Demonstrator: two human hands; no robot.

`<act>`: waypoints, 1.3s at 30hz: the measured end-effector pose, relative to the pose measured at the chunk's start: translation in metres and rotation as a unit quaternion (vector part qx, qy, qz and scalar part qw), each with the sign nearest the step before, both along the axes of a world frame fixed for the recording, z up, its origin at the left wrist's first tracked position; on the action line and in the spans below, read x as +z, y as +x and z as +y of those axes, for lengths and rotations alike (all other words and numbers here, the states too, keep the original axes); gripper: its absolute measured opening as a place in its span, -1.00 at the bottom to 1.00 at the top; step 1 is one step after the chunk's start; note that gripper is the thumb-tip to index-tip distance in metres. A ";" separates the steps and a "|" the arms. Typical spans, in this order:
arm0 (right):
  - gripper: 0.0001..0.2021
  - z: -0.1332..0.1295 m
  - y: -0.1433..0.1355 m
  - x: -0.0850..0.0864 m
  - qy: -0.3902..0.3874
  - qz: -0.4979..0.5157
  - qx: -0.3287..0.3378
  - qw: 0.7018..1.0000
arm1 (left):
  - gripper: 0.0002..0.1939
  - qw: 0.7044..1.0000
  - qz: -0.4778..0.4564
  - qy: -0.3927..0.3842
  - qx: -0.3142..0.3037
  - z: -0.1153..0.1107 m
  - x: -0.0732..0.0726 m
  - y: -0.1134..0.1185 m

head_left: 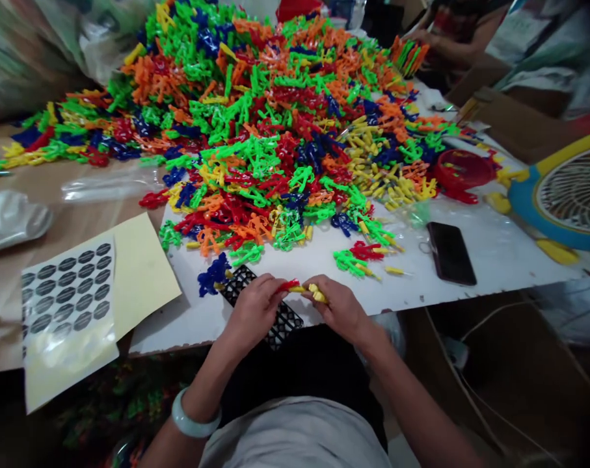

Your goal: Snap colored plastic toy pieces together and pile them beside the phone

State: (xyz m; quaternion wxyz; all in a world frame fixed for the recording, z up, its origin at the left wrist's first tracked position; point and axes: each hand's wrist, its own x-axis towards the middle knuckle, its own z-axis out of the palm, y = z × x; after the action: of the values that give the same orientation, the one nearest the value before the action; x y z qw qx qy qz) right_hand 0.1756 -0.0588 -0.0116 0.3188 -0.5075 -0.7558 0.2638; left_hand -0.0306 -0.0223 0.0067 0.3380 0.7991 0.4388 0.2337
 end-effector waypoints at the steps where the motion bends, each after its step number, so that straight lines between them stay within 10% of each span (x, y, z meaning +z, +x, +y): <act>1: -0.88 0.000 0.003 -0.002 -0.024 0.013 0.011 1.000 | -0.78 1.000 -0.002 -0.027 -0.012 0.001 -0.001 0.000; 8: -0.85 0.018 0.043 0.004 -0.090 0.044 -0.006 0.995 | -0.76 0.996 -0.038 -0.077 -0.022 0.003 -0.009 0.018; 13: -0.84 0.054 0.090 0.017 0.074 -0.094 -0.087 0.989 | -0.69 0.994 -0.011 0.028 0.109 0.025 -0.014 0.032; 21: -0.65 0.127 0.046 -0.017 0.129 -0.261 -0.005 0.957 | -0.78 0.958 0.175 0.122 0.194 0.080 -0.022 0.068; 31: -0.80 0.116 0.051 -0.028 0.142 -0.266 -0.011 0.954 | -0.61 0.967 0.142 0.076 0.197 0.066 -0.026 0.054; 39: -0.80 0.107 0.045 -0.014 0.125 -0.155 0.017 0.980 | -0.89 0.973 0.028 -0.045 0.223 0.047 -0.016 0.030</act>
State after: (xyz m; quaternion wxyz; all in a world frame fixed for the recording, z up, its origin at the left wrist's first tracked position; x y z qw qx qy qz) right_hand 0.2205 0.0486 -0.0253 0.2543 -0.4857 -0.8314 0.0909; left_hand -0.0007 0.0244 -0.0090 0.3009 0.6713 0.6252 0.2606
